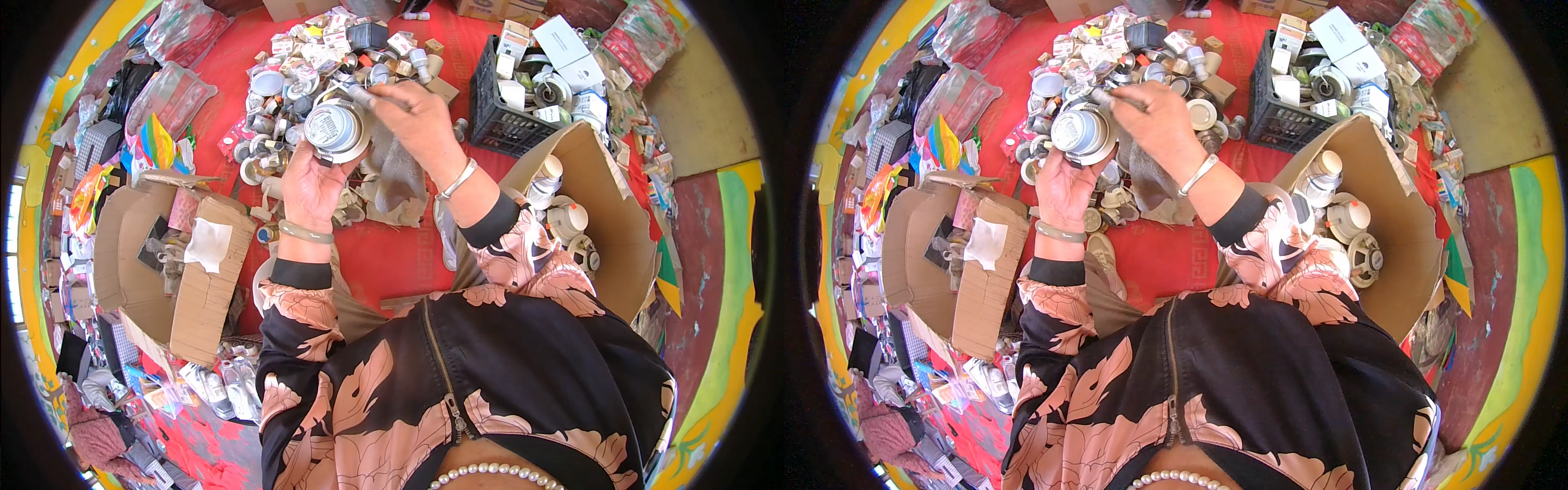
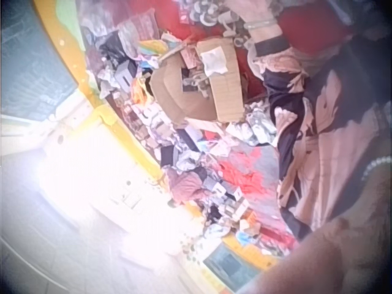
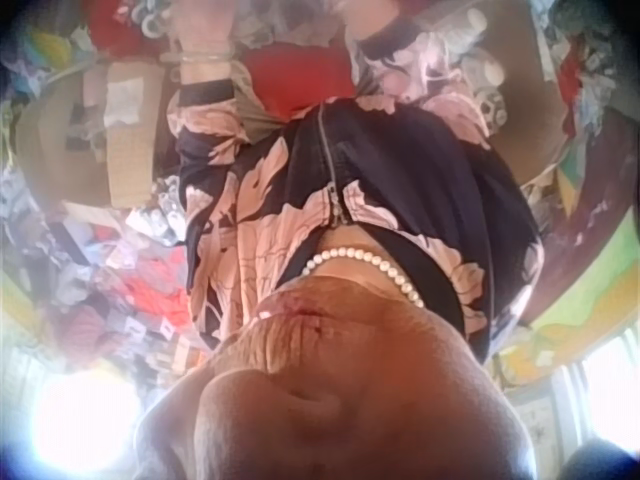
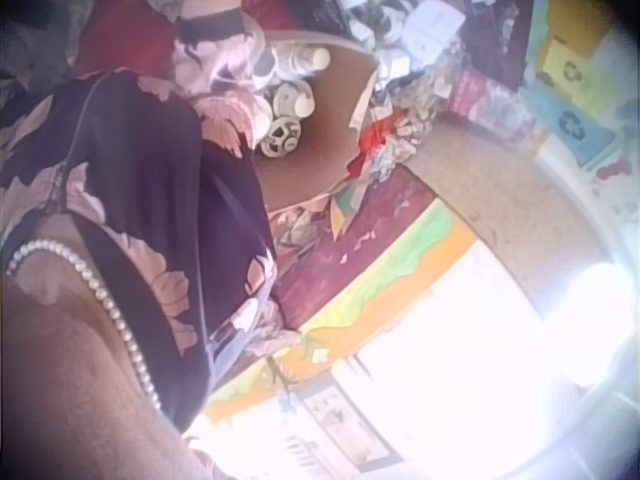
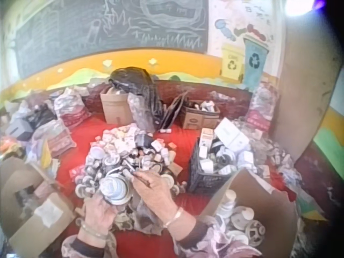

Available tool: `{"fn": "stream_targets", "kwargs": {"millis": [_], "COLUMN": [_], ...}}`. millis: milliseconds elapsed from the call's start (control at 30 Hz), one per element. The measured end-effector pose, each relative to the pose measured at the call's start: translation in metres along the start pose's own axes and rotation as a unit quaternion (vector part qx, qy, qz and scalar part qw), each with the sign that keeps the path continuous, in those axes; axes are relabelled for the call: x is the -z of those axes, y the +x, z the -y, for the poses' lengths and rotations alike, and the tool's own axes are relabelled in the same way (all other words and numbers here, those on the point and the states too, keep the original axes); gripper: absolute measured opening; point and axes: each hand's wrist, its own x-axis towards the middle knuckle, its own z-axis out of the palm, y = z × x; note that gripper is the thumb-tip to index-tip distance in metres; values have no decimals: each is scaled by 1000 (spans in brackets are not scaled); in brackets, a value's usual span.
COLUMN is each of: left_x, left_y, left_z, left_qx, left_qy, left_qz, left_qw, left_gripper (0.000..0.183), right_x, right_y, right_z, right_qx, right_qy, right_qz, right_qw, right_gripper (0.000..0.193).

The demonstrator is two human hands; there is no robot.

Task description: The person cleans several small circular electronic components using a cloth. The person picks up each component, wipes it thoroughly with the cloth, and then places it into a cardboard box.

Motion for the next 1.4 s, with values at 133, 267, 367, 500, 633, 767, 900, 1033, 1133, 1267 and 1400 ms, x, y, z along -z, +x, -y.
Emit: {"fn": "stream_targets", "kwargs": {"millis": [133,267,367,500,633,767,900,1033,1133,1267,1400], "left_x": [2,5,7,8,2,4,-1,-3,-7,-10,-13], "left_y": [2,2,0,6,5,4,2,-1,0,-6,-10], "left_z": [3,5,5,-6,-22,-16,-12,-3,-1,-2,1], "left_qx": [-12,-34,-52,-101,-129,-100,-87,-61,-55,-25,-17], "left_qy": [11,10,8,-13,-20,-68,-66,-40,7,47,141], "left_qz": [-15,-49,-71,-62,-43,-5,-2,38,64,80,55], "left_qw": [1000,998,996,993,991,993,994,997,996,995,988], "left_gripper": [37,36,35,36,38,38,39,40,39,39,40], "right_x": [-6,-12,-14,4,38,34,0,-10,-7,-4,12], "right_y": [-3,-7,-7,-6,10,16,-3,-10,-12,-10,-1], "right_z": [-1,1,4,1,-1,-18,4,17,17,13,10], "right_qx": [149,151,132,46,-77,-205,-127,-87,-100,-55,-28], "right_qy": [-121,-129,-122,-99,47,100,181,82,58,56,3], "right_qz": [40,58,74,297,320,50,23,43,39,-20,28], "right_qw": [981,978,981,949,943,972,975,992,992,997,999], "right_gripper": [20,17,16,17,24,22,18,11,9,9,9]}}
